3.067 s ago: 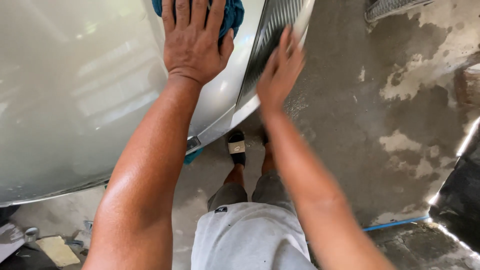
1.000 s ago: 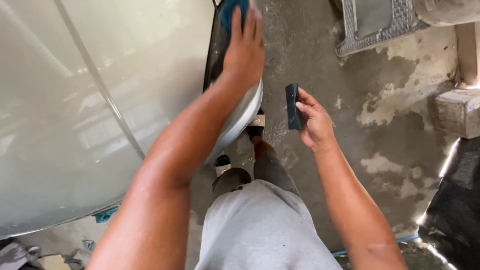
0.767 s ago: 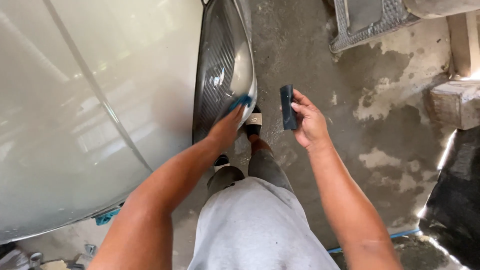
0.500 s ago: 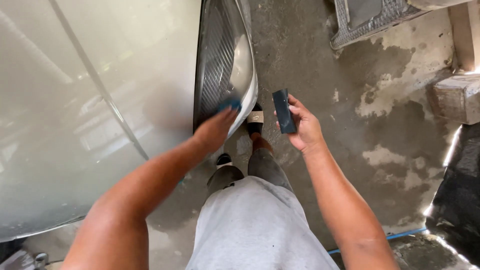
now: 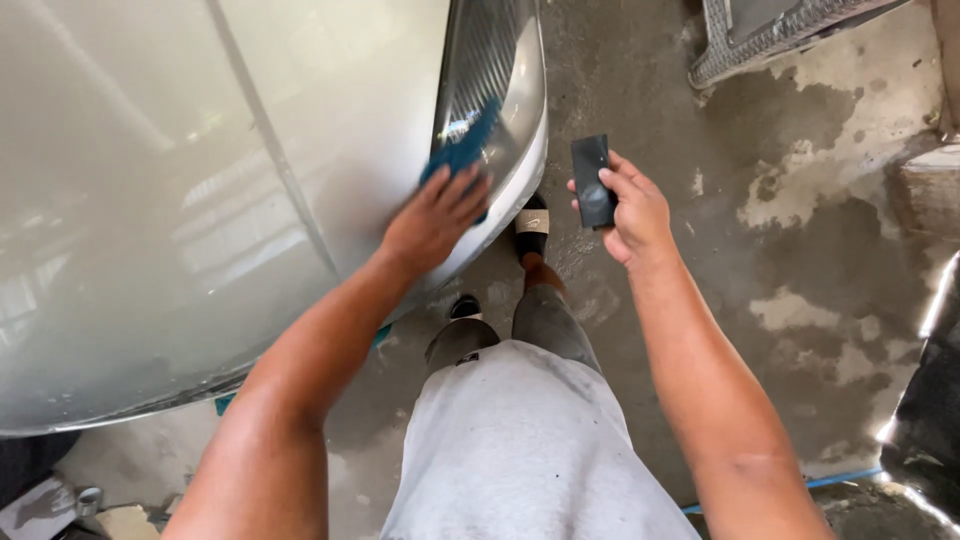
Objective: The person scrubs a car headlight with a black sponge and wipes it with a blue cloth. They repeatedly dip the sponge into a bucket of water and continue scrubbing and wiping the headlight surface.
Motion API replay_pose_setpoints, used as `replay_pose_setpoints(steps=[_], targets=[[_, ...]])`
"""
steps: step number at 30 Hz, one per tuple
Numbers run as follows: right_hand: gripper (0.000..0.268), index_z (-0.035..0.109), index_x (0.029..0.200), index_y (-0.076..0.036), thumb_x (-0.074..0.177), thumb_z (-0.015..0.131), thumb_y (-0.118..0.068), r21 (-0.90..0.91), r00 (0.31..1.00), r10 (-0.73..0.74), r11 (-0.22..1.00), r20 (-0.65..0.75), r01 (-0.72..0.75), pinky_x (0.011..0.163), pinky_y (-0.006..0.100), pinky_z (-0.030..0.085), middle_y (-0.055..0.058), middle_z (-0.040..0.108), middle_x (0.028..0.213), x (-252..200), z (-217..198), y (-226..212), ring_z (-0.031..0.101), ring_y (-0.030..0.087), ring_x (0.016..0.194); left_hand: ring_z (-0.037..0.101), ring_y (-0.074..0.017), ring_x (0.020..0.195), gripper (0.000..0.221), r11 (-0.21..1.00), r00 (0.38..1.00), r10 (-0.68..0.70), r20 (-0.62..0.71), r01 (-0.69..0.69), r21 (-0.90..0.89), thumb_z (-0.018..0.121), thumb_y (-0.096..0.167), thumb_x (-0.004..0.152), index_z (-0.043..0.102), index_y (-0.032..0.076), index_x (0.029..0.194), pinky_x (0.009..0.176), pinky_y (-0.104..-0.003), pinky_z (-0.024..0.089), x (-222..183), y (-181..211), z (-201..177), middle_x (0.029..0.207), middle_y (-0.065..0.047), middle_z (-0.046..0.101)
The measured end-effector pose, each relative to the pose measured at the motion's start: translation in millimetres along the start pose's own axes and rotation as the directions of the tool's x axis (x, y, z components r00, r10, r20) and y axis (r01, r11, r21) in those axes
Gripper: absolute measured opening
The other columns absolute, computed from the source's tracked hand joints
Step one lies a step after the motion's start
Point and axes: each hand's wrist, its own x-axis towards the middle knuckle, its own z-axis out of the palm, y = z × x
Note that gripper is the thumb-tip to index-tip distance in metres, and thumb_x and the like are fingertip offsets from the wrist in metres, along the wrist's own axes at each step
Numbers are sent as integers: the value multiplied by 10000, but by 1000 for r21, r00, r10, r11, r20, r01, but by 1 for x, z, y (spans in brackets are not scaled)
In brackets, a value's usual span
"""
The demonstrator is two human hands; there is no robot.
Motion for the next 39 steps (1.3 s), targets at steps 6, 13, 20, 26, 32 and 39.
replay_pose_setpoints(steps=[6, 13, 20, 26, 32, 39], targets=[[393, 573, 1390, 33, 1004, 531, -21, -107, 995, -103, 989, 14, 104, 709, 368, 635, 169, 713, 1101, 3, 18, 26, 741, 241, 889, 159, -233, 1558, 566, 964, 958, 195, 211, -227, 139, 462, 378, 965, 462, 275, 1522, 1235, -481, 18, -87, 20, 19, 1699, -1, 205], [422, 642, 1371, -21, 950, 660, -7, -412, 862, -505, 795, -44, 445, 944, 290, 560, 78, 735, 1221, 50, 57, 62, 709, 186, 1080, 253, -401, 1563, 539, 865, 891, -395, -222, 280, -417, 665, 253, 1056, 524, 225, 1575, 1256, -580, 178, -51, -88, -23, 1707, -138, 315], [437, 574, 1497, -127, 1079, 701, -108, -832, 452, -869, 93, 200, 547, 1164, 411, 438, 187, 552, 1504, 52, 115, 131, 527, 352, 1406, 257, -486, 1494, 542, 777, 741, -598, -307, 442, -448, 674, 258, 1068, 496, 188, 1575, 1224, -641, 150, -18, -100, -24, 1623, -172, 379], [439, 580, 1469, -120, 1042, 657, -52, -756, 507, -862, 323, 14, 569, 1163, 409, 462, 170, 592, 1460, 4, 122, 227, 564, 344, 1391, 287, -503, 1469, 552, 792, 756, -574, -314, 413, -450, 661, 249, 1046, 514, 180, 1574, 1232, -649, 150, -5, -109, -20, 1562, -206, 427], [389, 640, 1430, -116, 1053, 635, -18, -675, 447, -891, 381, -85, 632, 1105, 360, 522, 125, 696, 1405, 108, 104, 135, 662, 262, 1262, 326, -504, 1446, 517, 778, 745, -589, -313, 419, -468, 675, 265, 1043, 531, 166, 1530, 1233, -646, 157, 15, -113, -23, 1532, -197, 450], [371, 618, 1455, -75, 1086, 603, -36, -692, 537, -842, 413, -44, 592, 1080, 352, 532, 134, 695, 1407, 90, 105, 135, 684, 247, 1284, 255, -483, 1515, 557, 775, 746, -592, -305, 425, -467, 647, 250, 1068, 491, 183, 1599, 1261, -630, 136, 13, -113, -30, 1638, -167, 381]])
